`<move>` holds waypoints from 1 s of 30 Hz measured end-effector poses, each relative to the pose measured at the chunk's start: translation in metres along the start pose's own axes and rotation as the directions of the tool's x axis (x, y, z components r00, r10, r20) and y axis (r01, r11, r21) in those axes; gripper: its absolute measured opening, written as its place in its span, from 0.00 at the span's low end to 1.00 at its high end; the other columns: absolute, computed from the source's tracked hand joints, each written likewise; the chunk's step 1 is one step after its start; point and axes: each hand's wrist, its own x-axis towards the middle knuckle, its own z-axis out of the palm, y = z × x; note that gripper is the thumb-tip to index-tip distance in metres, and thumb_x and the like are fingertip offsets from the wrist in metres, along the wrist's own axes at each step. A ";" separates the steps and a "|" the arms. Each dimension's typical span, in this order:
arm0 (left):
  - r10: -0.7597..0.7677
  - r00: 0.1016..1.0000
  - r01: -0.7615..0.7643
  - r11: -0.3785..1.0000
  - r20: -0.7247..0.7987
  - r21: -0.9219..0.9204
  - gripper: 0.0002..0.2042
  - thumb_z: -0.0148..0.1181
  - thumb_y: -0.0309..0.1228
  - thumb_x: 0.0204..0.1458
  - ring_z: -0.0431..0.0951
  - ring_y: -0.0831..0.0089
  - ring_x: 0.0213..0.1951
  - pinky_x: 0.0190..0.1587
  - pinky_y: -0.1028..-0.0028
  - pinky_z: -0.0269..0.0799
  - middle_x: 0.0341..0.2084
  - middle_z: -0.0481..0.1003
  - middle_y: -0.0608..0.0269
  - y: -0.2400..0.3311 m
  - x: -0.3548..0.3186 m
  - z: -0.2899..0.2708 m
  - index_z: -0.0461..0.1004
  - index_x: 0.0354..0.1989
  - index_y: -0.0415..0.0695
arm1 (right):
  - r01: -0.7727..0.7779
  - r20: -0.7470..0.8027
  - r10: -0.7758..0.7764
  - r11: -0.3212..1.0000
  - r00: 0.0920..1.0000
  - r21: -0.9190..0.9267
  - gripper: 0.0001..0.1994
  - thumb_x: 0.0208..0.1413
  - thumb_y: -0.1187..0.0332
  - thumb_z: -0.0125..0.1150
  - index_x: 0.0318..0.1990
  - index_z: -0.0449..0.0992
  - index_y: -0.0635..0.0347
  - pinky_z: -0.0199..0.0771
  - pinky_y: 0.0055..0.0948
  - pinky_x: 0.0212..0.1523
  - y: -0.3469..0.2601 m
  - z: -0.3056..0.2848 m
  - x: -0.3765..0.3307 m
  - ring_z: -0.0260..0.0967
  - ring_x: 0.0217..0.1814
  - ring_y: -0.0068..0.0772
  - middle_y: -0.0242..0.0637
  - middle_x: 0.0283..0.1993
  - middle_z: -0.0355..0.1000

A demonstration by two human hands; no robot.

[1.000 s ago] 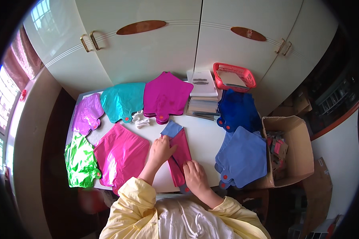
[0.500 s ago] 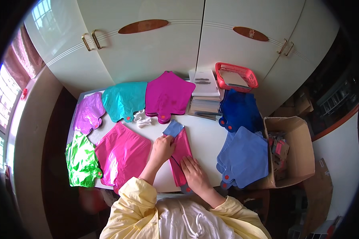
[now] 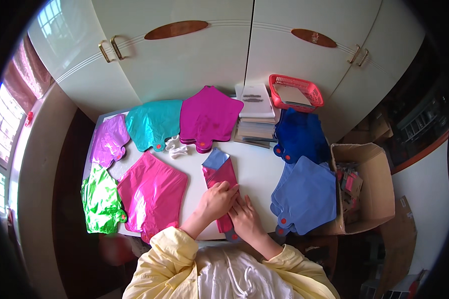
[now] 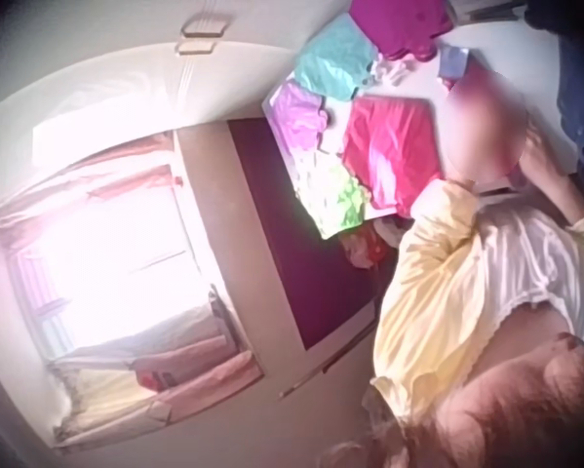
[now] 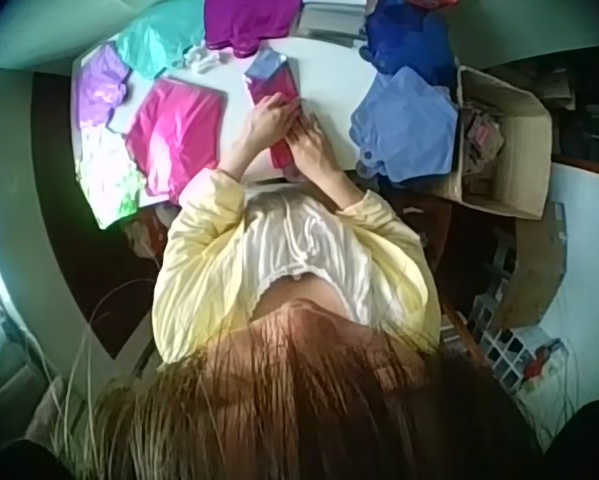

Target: Folding foil balloons and placing them into plastic packaging.

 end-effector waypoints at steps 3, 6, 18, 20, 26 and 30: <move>-0.018 1.000 0.018 0.999 0.003 0.036 0.16 0.55 0.31 0.50 0.74 0.63 0.32 0.35 0.69 0.73 0.27 0.70 0.60 -0.008 0.004 0.011 0.73 0.48 0.43 | 0.008 0.008 -0.008 1.000 1.000 -0.012 0.16 0.53 0.69 0.48 0.47 0.74 0.66 0.53 0.50 0.65 0.000 -0.002 0.001 0.60 0.63 0.47 0.49 0.52 0.68; -0.102 0.994 0.100 0.994 0.028 0.052 0.16 0.54 0.32 0.53 0.76 0.61 0.31 0.32 0.67 0.74 0.28 0.70 0.57 -0.007 0.011 0.010 0.71 0.49 0.41 | 0.009 0.031 -0.009 1.000 0.999 -0.027 0.17 0.54 0.69 0.48 0.49 0.73 0.66 0.53 0.50 0.65 -0.001 -0.006 0.003 0.60 0.63 0.47 0.49 0.54 0.67; -0.267 0.960 0.259 0.960 0.081 0.102 0.17 0.45 0.35 0.59 0.78 0.51 0.27 0.28 0.59 0.74 0.31 0.73 0.49 -0.026 0.050 0.012 0.67 0.53 0.40 | -0.009 0.043 0.009 1.000 0.999 -0.009 0.21 0.54 0.69 0.45 0.55 0.68 0.65 0.53 0.49 0.66 0.000 -0.006 0.001 0.61 0.62 0.44 0.46 0.58 0.66; -0.276 0.957 0.268 0.959 0.086 0.093 0.17 0.45 0.35 0.59 0.78 0.50 0.27 0.29 0.58 0.74 0.32 0.74 0.48 -0.032 0.054 0.016 0.66 0.54 0.40 | -0.013 0.015 0.013 0.999 1.000 0.032 0.20 0.52 0.71 0.47 0.54 0.69 0.65 0.55 0.50 0.64 0.000 -0.005 0.001 0.62 0.62 0.46 0.46 0.58 0.66; -0.321 0.941 0.302 0.939 0.104 0.163 0.19 0.45 0.36 0.59 0.78 0.49 0.27 0.30 0.57 0.74 0.32 0.74 0.48 -0.037 0.065 0.012 0.66 0.56 0.43 | -0.012 0.007 0.012 1.000 1.000 0.020 0.21 0.52 0.71 0.47 0.54 0.69 0.65 0.54 0.50 0.65 0.001 -0.002 -0.001 0.61 0.63 0.46 0.45 0.58 0.66; -0.344 0.939 0.327 0.906 0.016 0.269 0.19 0.48 0.36 0.57 0.78 0.53 0.30 0.31 0.59 0.74 0.32 0.74 0.52 -0.039 0.070 0.008 0.67 0.56 0.47 | -0.028 0.007 0.028 0.999 1.000 0.025 0.21 0.52 0.71 0.47 0.55 0.69 0.64 0.53 0.50 0.65 0.001 -0.002 -0.001 0.60 0.63 0.45 0.45 0.59 0.66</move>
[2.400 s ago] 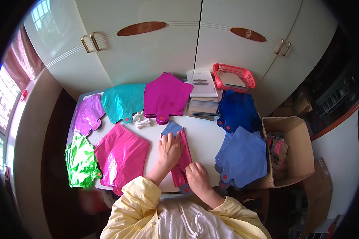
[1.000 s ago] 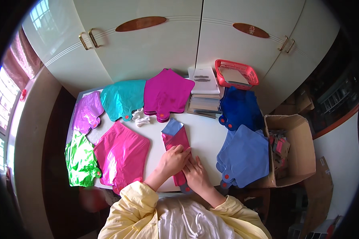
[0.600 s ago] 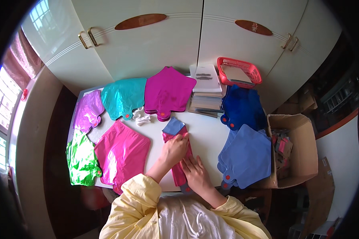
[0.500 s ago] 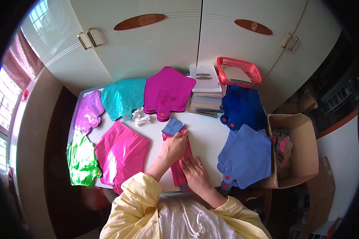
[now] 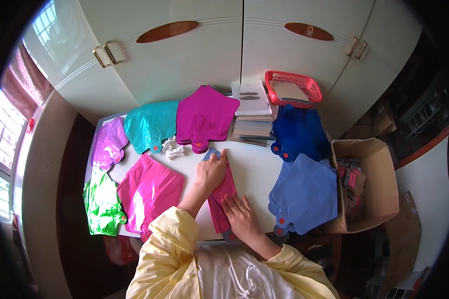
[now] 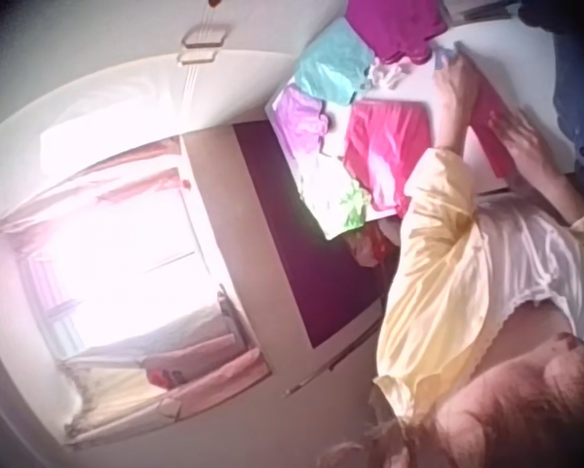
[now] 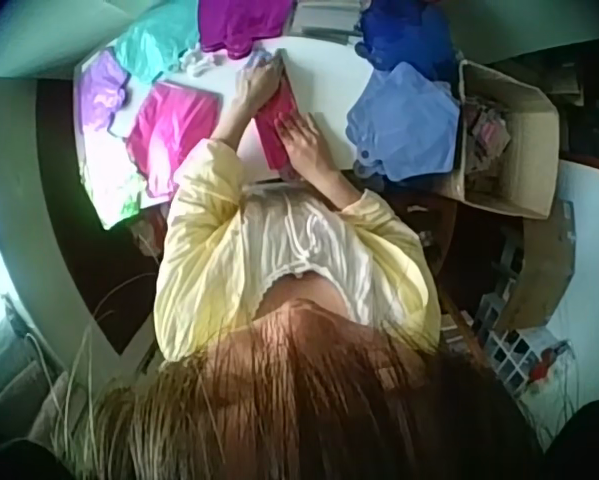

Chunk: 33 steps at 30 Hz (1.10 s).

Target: Folding foil balloons and placing them into plastic packaging.

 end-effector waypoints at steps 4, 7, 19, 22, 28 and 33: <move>0.101 0.962 -0.064 0.986 -0.253 0.152 0.20 0.52 0.33 0.53 0.75 0.59 0.39 0.38 0.62 0.71 0.35 0.72 0.58 -0.009 -0.007 -0.009 0.69 0.55 0.48 | 0.005 -0.009 -0.005 1.000 1.000 0.000 0.21 0.52 0.71 0.46 0.55 0.69 0.63 0.53 0.50 0.65 0.000 0.002 -0.001 0.60 0.64 0.45 0.44 0.59 0.65; 0.096 0.965 -0.106 0.994 -0.245 -0.028 0.21 0.56 0.30 0.48 0.70 0.59 0.47 0.45 0.62 0.68 0.42 0.71 0.56 0.000 -0.035 -0.026 0.70 0.53 0.43 | 0.005 -0.014 -0.005 1.000 1.000 -0.006 0.21 0.53 0.71 0.46 0.56 0.68 0.63 0.53 0.50 0.65 0.001 0.000 -0.001 0.60 0.64 0.44 0.44 0.59 0.65; -0.276 0.953 0.284 0.663 0.126 -0.693 0.46 0.67 0.29 0.41 0.75 0.59 0.33 0.36 0.65 0.73 0.37 0.72 0.49 -0.023 -0.087 -0.009 0.43 0.66 0.36 | 0.015 -0.016 -0.014 0.999 1.000 0.037 0.20 0.52 0.71 0.46 0.54 0.69 0.64 0.55 0.45 0.64 -0.001 -0.006 0.002 0.59 0.63 0.42 0.43 0.58 0.66; -0.237 0.971 0.203 0.869 -0.019 -0.451 0.45 0.72 0.33 0.34 0.74 0.60 0.37 0.39 0.64 0.69 0.29 0.74 0.56 -0.022 -0.088 -0.003 0.52 0.62 0.36 | 0.038 0.005 -0.038 0.998 0.999 0.047 0.19 0.51 0.72 0.47 0.52 0.71 0.65 0.59 0.42 0.62 -0.003 -0.012 0.007 0.61 0.59 0.39 0.41 0.56 0.67; -0.201 0.978 0.204 0.912 0.047 -0.357 0.20 0.71 0.41 0.34 0.70 0.60 0.39 0.42 0.61 0.60 0.28 0.74 0.60 -0.017 -0.098 -0.014 0.73 0.33 0.41 | 0.064 -0.030 -0.063 0.997 0.998 0.031 0.17 0.50 0.72 0.48 0.48 0.74 0.64 0.63 0.36 0.59 -0.002 -0.019 0.010 0.63 0.56 0.36 0.39 0.54 0.69; -0.172 0.985 0.154 0.940 -0.032 -0.305 0.16 0.71 0.43 0.34 0.68 0.62 0.38 0.38 0.62 0.59 0.24 0.72 0.64 -0.020 -0.098 -0.014 0.75 0.21 0.43 | 0.094 0.023 -0.095 0.995 0.995 0.040 0.14 0.49 0.71 0.50 0.43 0.74 0.63 0.65 0.32 0.56 -0.004 -0.016 0.007 0.64 0.52 0.34 0.38 0.50 0.69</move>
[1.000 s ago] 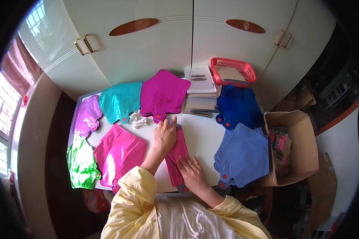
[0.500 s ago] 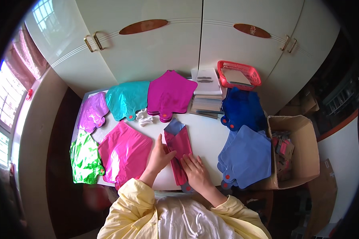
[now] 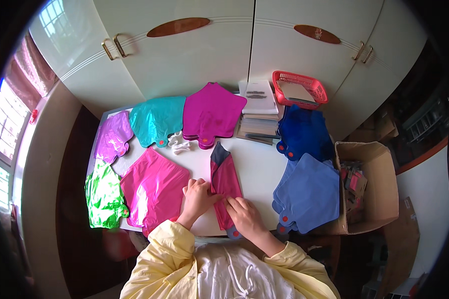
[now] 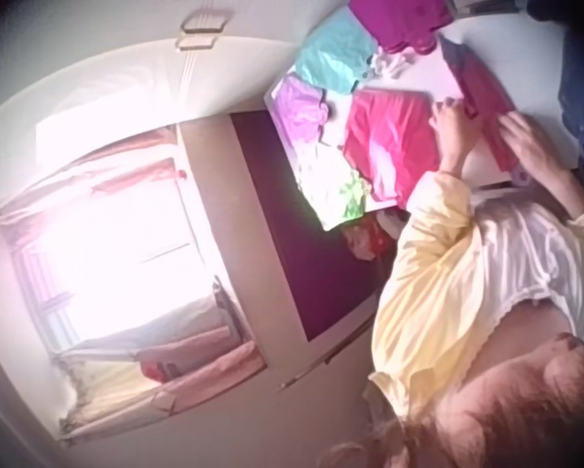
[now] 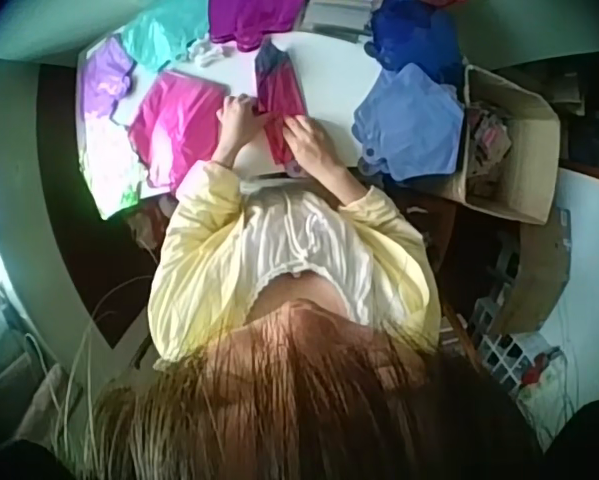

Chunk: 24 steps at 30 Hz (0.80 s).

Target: Folding foil balloons and placing them into plastic packaging.

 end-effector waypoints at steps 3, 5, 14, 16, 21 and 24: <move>0.004 1.000 -0.004 1.000 0.014 -0.006 0.17 0.71 0.43 0.35 0.68 0.62 0.38 0.38 0.63 0.58 0.23 0.71 0.65 -0.004 0.000 0.001 0.75 0.20 0.43 | 0.000 0.031 -0.001 1.000 1.000 0.029 0.12 0.48 0.72 0.51 0.40 0.74 0.63 0.69 0.31 0.52 -0.001 0.001 -0.001 0.65 0.49 0.34 0.37 0.47 0.68; 0.005 1.000 -0.005 1.000 0.018 -0.006 0.17 0.70 0.44 0.35 0.68 0.62 0.37 0.38 0.63 0.57 0.22 0.72 0.65 -0.004 0.000 0.002 0.75 0.20 0.42 | -0.012 0.020 0.011 0.999 1.000 0.047 0.11 0.47 0.73 0.52 0.39 0.74 0.62 0.71 0.30 0.49 -0.001 0.001 -0.001 0.65 0.48 0.34 0.37 0.45 0.68; 0.025 1.000 -0.024 0.997 0.014 -0.072 0.16 0.70 0.44 0.36 0.69 0.65 0.34 0.40 0.64 0.55 0.18 0.72 0.67 -0.007 -0.002 0.003 0.75 0.19 0.43 | -0.117 0.014 0.117 0.993 0.993 -0.006 0.10 0.47 0.74 0.53 0.39 0.74 0.60 0.75 0.33 0.33 -0.008 0.011 0.005 0.70 0.32 0.35 0.35 0.39 0.67; 0.030 0.999 -0.029 0.998 0.019 -0.064 0.16 0.70 0.43 0.36 0.69 0.65 0.35 0.40 0.64 0.55 0.18 0.72 0.67 -0.007 -0.001 0.004 0.75 0.20 0.43 | -0.084 -0.056 0.084 0.996 0.995 0.006 0.06 0.46 0.73 0.53 0.34 0.71 0.59 0.75 0.30 0.33 -0.006 0.012 0.005 0.68 0.32 0.33 0.34 0.36 0.65; 0.045 0.998 -0.042 0.998 0.047 -0.053 0.15 0.69 0.42 0.36 0.69 0.64 0.35 0.40 0.63 0.55 0.19 0.73 0.66 -0.006 -0.001 0.001 0.75 0.21 0.43 | -0.040 -0.078 0.041 0.999 0.996 0.014 0.07 0.46 0.72 0.53 0.35 0.72 0.59 0.73 0.30 0.42 -0.004 0.008 0.006 0.68 0.40 0.34 0.35 0.38 0.66; 0.069 0.997 -0.067 0.996 0.034 -0.065 0.15 0.69 0.42 0.36 0.70 0.64 0.36 0.41 0.63 0.56 0.20 0.73 0.65 -0.009 -0.001 0.005 0.75 0.21 0.43 | -0.040 -0.124 0.042 0.999 0.991 0.017 0.11 0.47 0.72 0.52 0.39 0.74 0.61 0.71 0.31 0.49 -0.004 0.008 0.005 0.67 0.48 0.36 0.37 0.42 0.68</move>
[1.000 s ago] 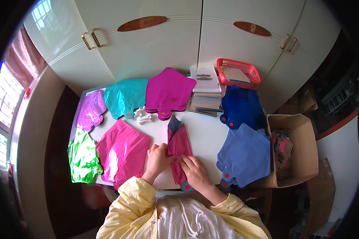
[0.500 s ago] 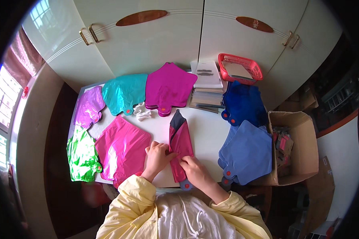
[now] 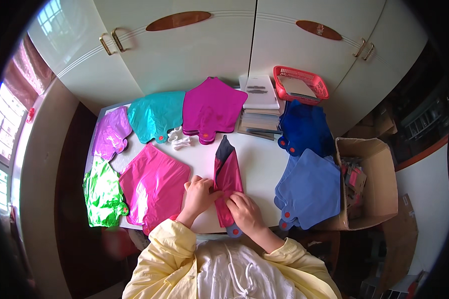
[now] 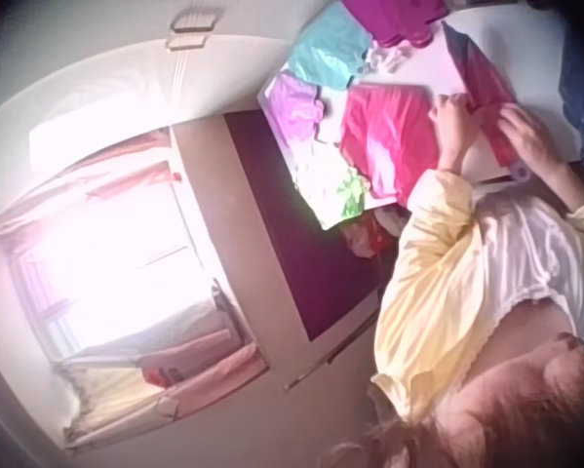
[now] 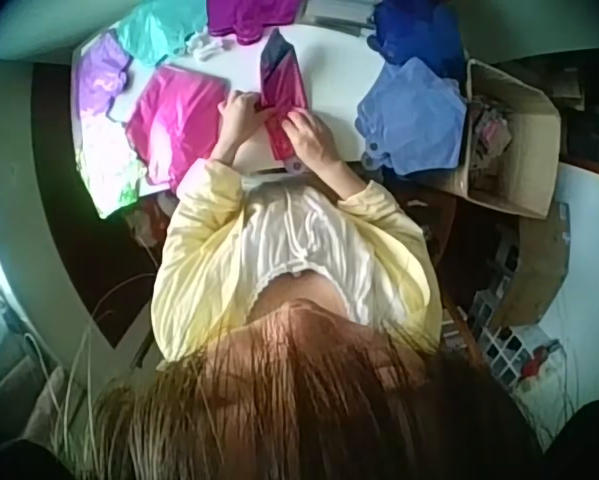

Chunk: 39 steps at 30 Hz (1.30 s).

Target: Folding foil balloons and placing them into plastic packaging.

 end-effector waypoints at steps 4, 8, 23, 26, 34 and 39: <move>0.030 1.000 -0.030 0.999 0.002 -0.018 0.15 0.69 0.42 0.36 0.70 0.64 0.37 0.41 0.63 0.56 0.21 0.73 0.65 0.000 -0.002 -0.001 0.75 0.21 0.43 | -0.061 -0.024 0.060 0.998 0.998 -0.031 0.13 0.49 0.71 0.53 0.42 0.74 0.64 0.69 0.32 0.54 0.000 0.003 -0.008 0.66 0.55 0.38 0.39 0.47 0.69; 0.033 0.999 -0.033 0.999 0.012 -0.013 0.15 0.70 0.42 0.36 0.70 0.65 0.36 0.41 0.63 0.57 0.21 0.73 0.65 -0.001 -0.003 -0.001 0.74 0.21 0.43 | -0.081 -0.070 0.076 0.995 0.995 -0.067 0.13 0.49 0.71 0.56 0.43 0.74 0.65 0.69 0.34 0.54 0.004 0.007 -0.012 0.67 0.55 0.38 0.40 0.48 0.70; 0.034 0.999 -0.035 0.998 -0.008 -0.046 0.15 0.69 0.41 0.38 0.69 0.67 0.35 0.43 0.64 0.55 0.19 0.70 0.68 0.001 -0.005 0.001 0.71 0.19 0.44 | -0.122 -0.120 0.108 0.986 0.987 -0.112 0.13 0.49 0.73 0.57 0.43 0.75 0.66 0.70 0.34 0.52 0.001 0.006 -0.007 0.69 0.52 0.39 0.41 0.49 0.70; 0.041 0.999 -0.042 0.997 -0.022 -0.059 0.15 0.69 0.41 0.38 0.69 0.67 0.35 0.43 0.65 0.55 0.19 0.70 0.68 0.002 -0.005 0.000 0.70 0.19 0.44 | -0.129 -0.112 0.117 0.986 0.987 -0.109 0.13 0.50 0.73 0.57 0.43 0.75 0.66 0.69 0.34 0.53 0.000 0.005 -0.007 0.69 0.52 0.39 0.41 0.49 0.70; 0.065 0.997 -0.067 0.996 -0.032 -0.065 0.13 0.69 0.38 0.36 0.69 0.65 0.34 0.40 0.64 0.56 0.20 0.71 0.67 0.001 -0.005 0.002 0.72 0.22 0.44 | -0.158 -0.101 0.142 0.972 0.985 -0.175 0.14 0.51 0.68 0.56 0.44 0.74 0.65 0.69 0.34 0.52 0.000 0.007 -0.010 0.67 0.53 0.38 0.41 0.50 0.70; 0.042 0.998 -0.046 0.994 -0.044 -0.097 0.13 0.69 0.37 0.37 0.70 0.65 0.33 0.39 0.64 0.57 0.19 0.71 0.67 0.008 -0.005 0.000 0.72 0.22 0.45 | -0.117 -0.047 0.112 0.984 0.993 -0.133 0.15 0.50 0.65 0.60 0.44 0.74 0.64 0.68 0.35 0.52 0.000 0.004 -0.009 0.65 0.54 0.37 0.40 0.49 0.70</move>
